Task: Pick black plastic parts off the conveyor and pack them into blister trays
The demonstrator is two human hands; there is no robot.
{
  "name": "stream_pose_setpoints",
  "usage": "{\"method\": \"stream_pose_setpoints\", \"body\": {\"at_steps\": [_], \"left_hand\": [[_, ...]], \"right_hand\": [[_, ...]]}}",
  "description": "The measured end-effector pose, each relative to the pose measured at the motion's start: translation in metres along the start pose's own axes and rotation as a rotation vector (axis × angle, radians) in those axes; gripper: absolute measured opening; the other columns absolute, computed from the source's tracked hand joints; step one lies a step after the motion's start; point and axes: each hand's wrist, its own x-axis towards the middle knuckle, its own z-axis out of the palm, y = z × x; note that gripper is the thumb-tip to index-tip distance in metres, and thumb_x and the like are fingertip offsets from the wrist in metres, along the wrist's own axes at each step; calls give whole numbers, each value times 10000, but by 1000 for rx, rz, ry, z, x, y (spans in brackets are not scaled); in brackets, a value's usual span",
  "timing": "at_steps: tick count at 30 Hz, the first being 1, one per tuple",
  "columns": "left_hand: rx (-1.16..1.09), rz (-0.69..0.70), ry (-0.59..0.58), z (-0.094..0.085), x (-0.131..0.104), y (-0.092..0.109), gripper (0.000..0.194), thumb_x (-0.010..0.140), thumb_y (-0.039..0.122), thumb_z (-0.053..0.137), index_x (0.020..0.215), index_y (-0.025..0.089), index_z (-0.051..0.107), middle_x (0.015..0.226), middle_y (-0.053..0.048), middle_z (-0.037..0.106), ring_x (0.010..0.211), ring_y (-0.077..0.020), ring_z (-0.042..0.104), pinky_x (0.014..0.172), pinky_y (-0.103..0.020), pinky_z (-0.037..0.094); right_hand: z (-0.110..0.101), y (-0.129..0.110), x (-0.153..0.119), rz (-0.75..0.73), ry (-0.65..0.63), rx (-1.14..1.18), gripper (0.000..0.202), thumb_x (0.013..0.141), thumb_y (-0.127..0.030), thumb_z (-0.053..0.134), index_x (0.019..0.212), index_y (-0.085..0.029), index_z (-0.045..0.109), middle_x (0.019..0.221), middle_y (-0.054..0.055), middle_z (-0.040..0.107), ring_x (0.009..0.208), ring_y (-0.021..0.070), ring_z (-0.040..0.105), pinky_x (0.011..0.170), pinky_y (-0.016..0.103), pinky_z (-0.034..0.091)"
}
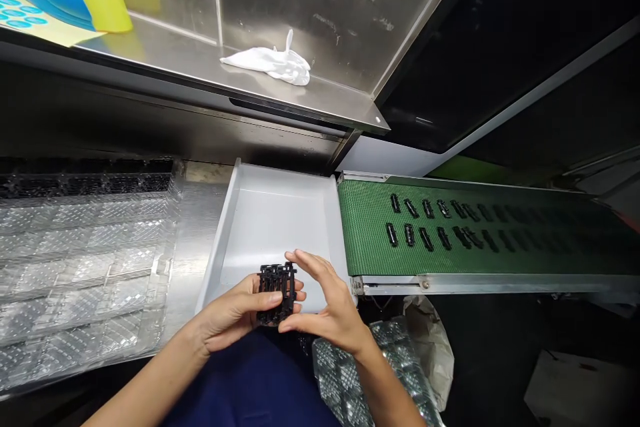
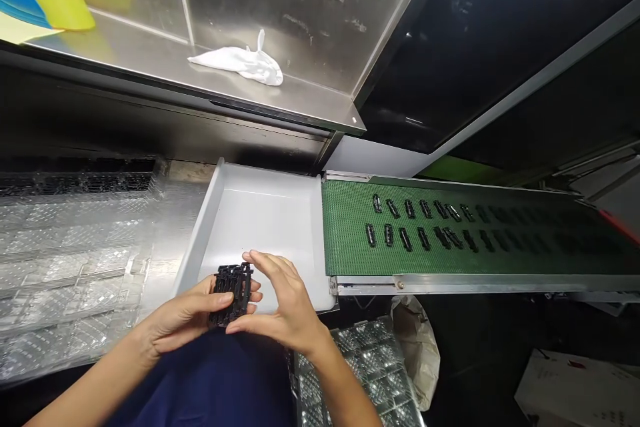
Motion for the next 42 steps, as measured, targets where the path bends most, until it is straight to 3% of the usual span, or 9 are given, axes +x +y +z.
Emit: {"method": "stream_pose_setpoints", "body": {"at_steps": [13,16,19,23,26,30,32,38,42], "left_hand": [[39,-31,64,8,18,-9,369,599,318,904,924,208,767,867,-52,768,800,-191,700,712,-256,557],[56,-38,90,13,28,-11,372,590,312,908,912,191,767,878,-51,756,835,-203,693,757,-279,561],[88,-52,94,17,33,-12,393,590,318,905,934,189,766,977,-73,752,911,-234,687,781,-297,560],[153,-4,86,15,38,-7,384,629,335,879,969,199,761,1086,-82,736,1025,-281,664,863,-338,538],[207,82,101,10,41,2,369,662,342,856,983,191,756,1083,-93,738,1085,-299,637,924,-361,503],[268,97,72,4,41,11,351,674,320,848,975,165,753,1029,-104,752,1089,-295,631,951,-372,483],[274,44,36,1,39,12,335,665,299,854,955,166,753,956,-84,757,1012,-277,660,902,-360,507],[92,-54,112,-2,30,-2,292,646,269,873,904,206,751,936,-35,739,897,-227,695,809,-320,543],[0,-14,184,3,27,-9,331,580,269,910,863,210,747,884,-16,733,818,-190,676,774,-311,554]], "right_hand": [[-21,27,-2,142,-105,-81,812,607,-459,867,1338,-309,547,1328,23,609,1267,231,524,1064,341,426],[-61,64,0,463,160,-333,411,779,-424,743,1151,-262,672,1176,35,686,1058,214,637,907,312,503],[-104,103,-2,700,496,-553,318,928,-281,523,1201,-140,609,1228,174,616,1095,270,587,898,387,463],[-130,119,-7,790,565,-646,243,897,-149,486,1070,-104,651,1099,200,642,1038,297,602,876,413,452],[-119,93,-9,679,420,-580,232,914,-143,473,995,-146,690,1012,126,674,970,244,632,876,362,473],[-80,31,-10,302,-77,-321,208,924,-159,541,989,-243,719,988,30,650,925,158,631,842,254,499],[-58,9,-7,151,-195,-238,232,952,-157,511,1044,-242,706,966,38,630,895,155,625,809,261,511],[-12,6,-1,70,143,-173,277,928,-128,539,1178,-196,635,1149,83,685,1078,194,642,971,328,519],[-6,11,-7,132,96,-79,385,943,-179,524,1325,-185,570,1369,97,575,1280,205,538,1104,369,438]]}}
